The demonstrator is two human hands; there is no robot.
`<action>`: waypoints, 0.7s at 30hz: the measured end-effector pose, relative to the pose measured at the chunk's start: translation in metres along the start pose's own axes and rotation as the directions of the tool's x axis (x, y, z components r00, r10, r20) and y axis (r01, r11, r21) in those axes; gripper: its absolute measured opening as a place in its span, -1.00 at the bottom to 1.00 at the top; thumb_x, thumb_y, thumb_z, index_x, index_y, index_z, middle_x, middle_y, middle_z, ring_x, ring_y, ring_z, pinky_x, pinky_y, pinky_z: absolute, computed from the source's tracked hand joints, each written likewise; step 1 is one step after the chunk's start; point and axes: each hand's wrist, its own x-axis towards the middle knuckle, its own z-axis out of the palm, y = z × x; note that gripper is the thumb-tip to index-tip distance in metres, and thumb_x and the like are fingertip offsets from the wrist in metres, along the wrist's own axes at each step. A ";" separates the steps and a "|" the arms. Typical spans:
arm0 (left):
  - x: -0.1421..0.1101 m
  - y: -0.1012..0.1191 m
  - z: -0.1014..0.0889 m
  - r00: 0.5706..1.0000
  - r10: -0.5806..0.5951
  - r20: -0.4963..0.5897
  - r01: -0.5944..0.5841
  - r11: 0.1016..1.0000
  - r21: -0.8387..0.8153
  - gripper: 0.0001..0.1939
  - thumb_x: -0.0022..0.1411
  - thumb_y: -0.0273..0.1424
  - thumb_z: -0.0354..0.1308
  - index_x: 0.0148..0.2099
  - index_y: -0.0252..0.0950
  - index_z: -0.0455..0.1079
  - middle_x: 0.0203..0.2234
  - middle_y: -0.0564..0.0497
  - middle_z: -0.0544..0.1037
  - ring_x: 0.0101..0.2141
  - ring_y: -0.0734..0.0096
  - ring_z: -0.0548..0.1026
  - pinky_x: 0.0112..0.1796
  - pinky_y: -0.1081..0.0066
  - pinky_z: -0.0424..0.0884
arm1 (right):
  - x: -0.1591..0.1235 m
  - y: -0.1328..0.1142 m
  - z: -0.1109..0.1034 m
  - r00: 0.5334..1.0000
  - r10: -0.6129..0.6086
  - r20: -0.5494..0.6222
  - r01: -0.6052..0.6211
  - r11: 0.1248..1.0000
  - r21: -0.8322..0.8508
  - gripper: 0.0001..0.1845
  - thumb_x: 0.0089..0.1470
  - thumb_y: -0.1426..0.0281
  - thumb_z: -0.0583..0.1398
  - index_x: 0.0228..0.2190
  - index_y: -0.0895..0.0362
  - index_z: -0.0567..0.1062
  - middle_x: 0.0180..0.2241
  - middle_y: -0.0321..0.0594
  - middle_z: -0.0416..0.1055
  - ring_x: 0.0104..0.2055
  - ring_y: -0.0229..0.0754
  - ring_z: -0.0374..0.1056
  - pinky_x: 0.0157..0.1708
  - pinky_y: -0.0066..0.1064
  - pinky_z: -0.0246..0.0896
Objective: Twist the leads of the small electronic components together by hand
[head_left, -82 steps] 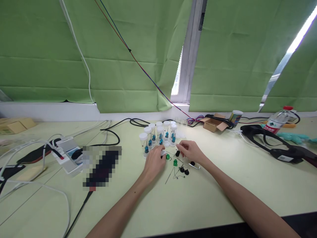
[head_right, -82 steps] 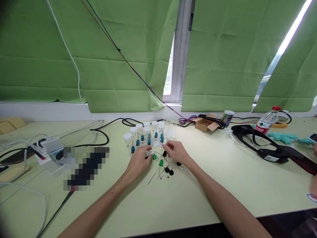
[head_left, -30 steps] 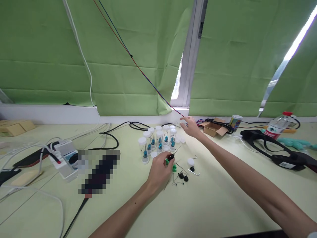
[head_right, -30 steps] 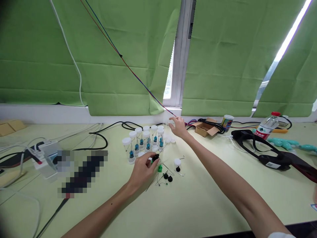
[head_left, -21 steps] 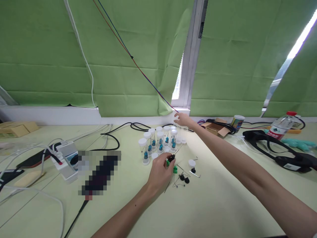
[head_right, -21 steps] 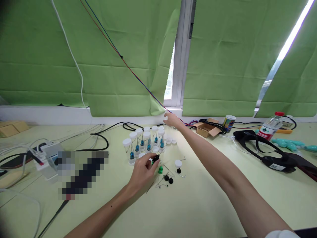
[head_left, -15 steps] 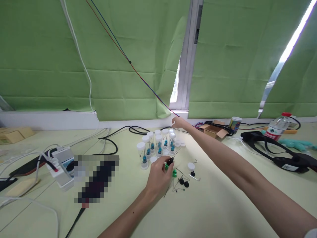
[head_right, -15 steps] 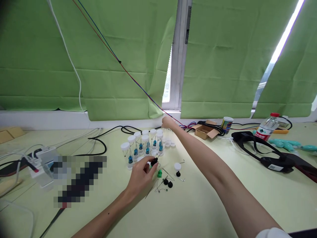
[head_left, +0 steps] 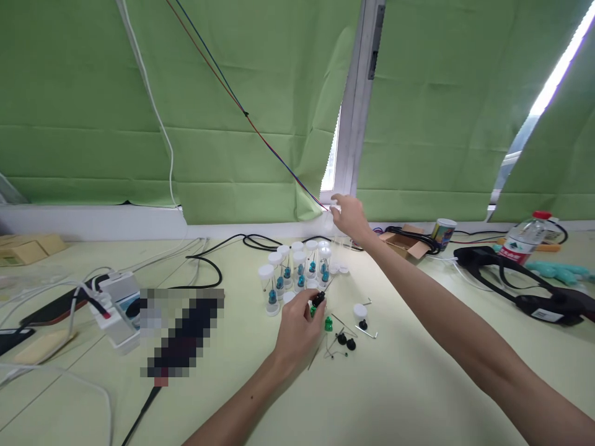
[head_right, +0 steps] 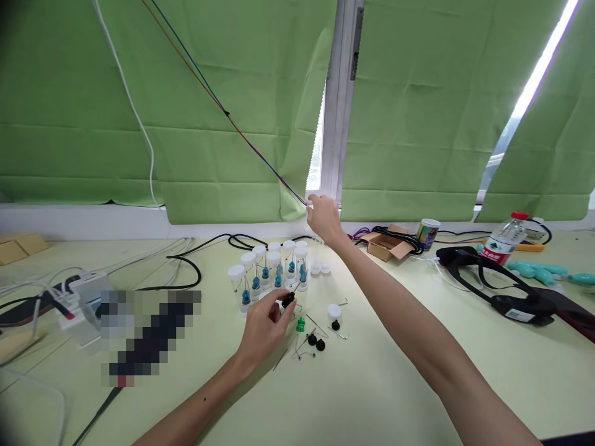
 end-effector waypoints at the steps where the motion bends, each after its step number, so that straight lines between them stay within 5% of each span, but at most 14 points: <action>1: 0.000 0.000 0.000 1.000 -0.005 -0.008 0.005 1.000 -0.008 -0.75 0.26 -0.23 0.05 -0.14 -0.27 0.40 -0.69 0.16 0.28 -0.63 0.48 0.23 -0.52 0.43 0.19 | -0.004 -0.003 -0.011 0.994 -0.053 -0.097 0.055 0.998 0.018 -0.65 0.18 0.42 0.07 -0.01 0.19 0.43 -0.18 0.02 0.44 -0.10 0.06 0.32 -0.06 -0.14 0.14; 4: 0.000 0.003 -0.002 0.999 -0.027 -0.040 0.026 0.999 -0.040 -0.73 0.27 -0.20 0.04 -0.11 -0.27 0.37 -0.70 0.18 0.25 -0.63 0.48 0.21 -0.52 0.43 0.20 | -0.023 -0.016 -0.042 0.943 -0.161 -0.292 0.185 0.981 0.058 -0.69 0.20 0.38 0.07 -0.06 0.15 0.45 -0.22 -0.03 0.40 -0.12 0.05 0.28 -0.08 -0.11 0.17; 9: 0.002 0.010 -0.005 0.990 -0.065 -0.124 0.052 0.993 -0.108 -0.71 0.28 -0.19 0.05 -0.09 -0.26 0.36 -0.60 0.13 0.35 -0.59 0.49 0.27 -0.51 0.45 0.26 | -0.072 -0.038 -0.071 0.911 -0.179 -0.371 0.256 0.952 0.168 -0.73 0.27 0.29 0.05 -0.08 0.08 0.44 -0.27 -0.13 0.39 -0.17 -0.03 0.28 -0.12 -0.16 0.21; 16: 0.003 0.008 -0.005 0.979 -0.040 -0.199 0.008 0.987 -0.160 -0.78 0.28 -0.24 0.06 -0.13 -0.26 0.35 -0.30 -0.03 0.47 -0.37 0.43 0.43 -0.39 0.44 0.41 | -0.141 -0.027 -0.025 0.965 -0.133 -0.225 0.205 0.919 0.336 -0.75 0.25 0.30 0.08 -0.09 0.10 0.43 -0.30 -0.14 0.39 -0.35 -0.14 0.31 -0.28 -0.27 0.29; 21: 0.004 0.009 -0.005 0.988 0.070 -0.138 -0.091 0.984 -0.153 -0.89 0.26 -0.32 0.10 -0.21 -0.24 0.36 -0.14 -0.08 0.43 -0.08 0.28 0.43 -0.09 0.29 0.40 | -0.169 -0.019 0.001 0.987 -0.077 -0.141 0.134 0.882 0.451 -0.76 0.26 0.29 0.06 -0.09 0.08 0.40 -0.25 -0.13 0.39 -0.46 -0.21 0.32 -0.33 -0.28 0.34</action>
